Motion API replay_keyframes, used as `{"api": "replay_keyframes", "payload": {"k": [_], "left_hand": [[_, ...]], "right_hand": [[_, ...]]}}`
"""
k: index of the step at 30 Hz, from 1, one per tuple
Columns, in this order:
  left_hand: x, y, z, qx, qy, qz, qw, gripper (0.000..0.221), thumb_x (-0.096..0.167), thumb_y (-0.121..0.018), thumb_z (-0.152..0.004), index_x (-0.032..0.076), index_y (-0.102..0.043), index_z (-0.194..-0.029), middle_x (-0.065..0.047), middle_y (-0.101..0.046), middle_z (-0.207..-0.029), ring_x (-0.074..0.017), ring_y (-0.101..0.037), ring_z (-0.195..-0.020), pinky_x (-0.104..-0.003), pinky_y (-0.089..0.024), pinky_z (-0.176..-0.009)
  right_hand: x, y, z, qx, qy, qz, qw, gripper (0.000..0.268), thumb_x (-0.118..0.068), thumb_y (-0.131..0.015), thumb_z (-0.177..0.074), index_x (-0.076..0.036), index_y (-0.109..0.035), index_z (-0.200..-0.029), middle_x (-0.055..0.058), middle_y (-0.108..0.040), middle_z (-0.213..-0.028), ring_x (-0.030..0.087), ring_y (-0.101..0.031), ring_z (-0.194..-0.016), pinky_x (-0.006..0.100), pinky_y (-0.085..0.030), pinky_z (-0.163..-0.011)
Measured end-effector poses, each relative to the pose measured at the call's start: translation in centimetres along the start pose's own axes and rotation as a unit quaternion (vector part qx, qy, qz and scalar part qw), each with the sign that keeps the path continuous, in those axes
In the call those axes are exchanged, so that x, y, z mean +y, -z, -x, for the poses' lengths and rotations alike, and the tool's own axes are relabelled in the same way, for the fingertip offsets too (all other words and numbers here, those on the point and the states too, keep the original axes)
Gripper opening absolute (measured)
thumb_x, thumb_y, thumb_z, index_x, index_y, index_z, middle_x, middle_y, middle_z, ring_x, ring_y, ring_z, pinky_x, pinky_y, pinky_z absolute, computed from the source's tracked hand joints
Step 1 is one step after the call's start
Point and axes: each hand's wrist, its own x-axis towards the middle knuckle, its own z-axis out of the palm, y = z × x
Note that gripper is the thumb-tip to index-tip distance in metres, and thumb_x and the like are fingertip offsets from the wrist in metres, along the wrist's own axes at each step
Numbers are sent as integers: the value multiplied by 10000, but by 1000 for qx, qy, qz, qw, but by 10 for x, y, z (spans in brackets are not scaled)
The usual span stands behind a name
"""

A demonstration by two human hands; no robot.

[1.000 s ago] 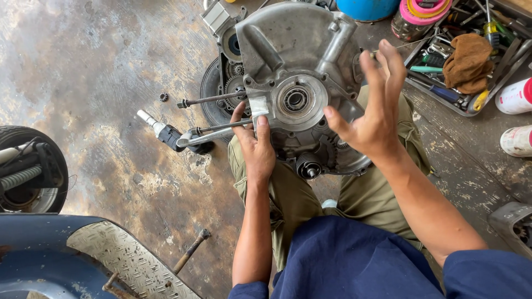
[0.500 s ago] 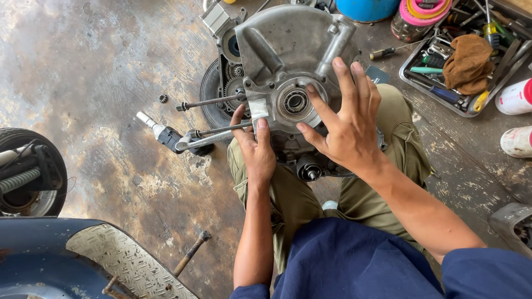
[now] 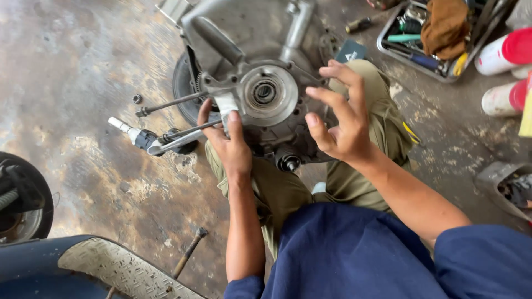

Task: Repairing and assembling components of a motorcycle engine casing.

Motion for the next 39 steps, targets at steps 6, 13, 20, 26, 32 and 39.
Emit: {"api": "replay_keyframes", "payload": {"k": [6, 13, 20, 26, 32, 39], "left_hand": [[-17, -3, -5, 68, 36, 84, 994, 511, 104, -628, -1019, 183, -430, -1484, -169, -666, -914, -196, -668, -723, -307, -597, -695], [-6, -15, -15, 67, 48, 76, 994, 501, 17, -613, -998, 175, -484, -1456, -151, -616, -885, -210, -695, -683, -325, -643, -632], [-5, -29, -22, 38, 46, 40, 997, 466, 18, -593, -978, 136, -489, -1417, -112, -574, -899, -145, -642, -682, -271, -592, -623], [-19, -31, -30, 28, 28, 39, 998, 449, 21, -602, -962, 135, -510, -1387, -67, -581, -916, -90, -592, -732, -234, -538, -661], [-38, -14, -22, 16, 37, 75, 996, 442, 87, -620, -986, 157, -491, -1403, -131, -625, -1024, -141, -613, -843, -295, -567, -770], [-63, 0, -20, 20, 26, 144, 989, 402, 150, -607, -1010, 168, -498, -1396, -130, -643, -971, -134, -658, -787, -308, -592, -736]], "right_hand": [[2, 21, -3, -23, -45, -47, 998, 349, -183, -389, -1077, -24, -699, -1103, 184, -510, -1288, 439, -510, -1318, 559, -419, -1097], [37, 60, -1, 16, -104, -11, 994, 319, 29, -499, -950, 87, -622, -1239, 210, -567, -1222, 435, -569, -1238, 531, -444, -1057], [43, 69, 8, 26, -112, -11, 993, 239, -32, -528, -999, 58, -647, -1185, 189, -598, -1127, 401, -624, -1106, 498, -494, -967], [38, 59, 2, 19, -99, -3, 995, 229, -74, -573, -1004, 51, -661, -1174, 176, -622, -1142, 391, -638, -1104, 480, -495, -972], [30, 49, 5, -17, -92, -2, 996, 239, -90, -558, -1032, 47, -644, -1209, 194, -606, -1153, 388, -621, -1062, 484, -492, -920], [9, 25, 4, -29, -81, 1, 996, 277, -39, -618, -955, 17, -656, -1223, 183, -589, -1227, 355, -627, -1104, 444, -519, -943]]}}
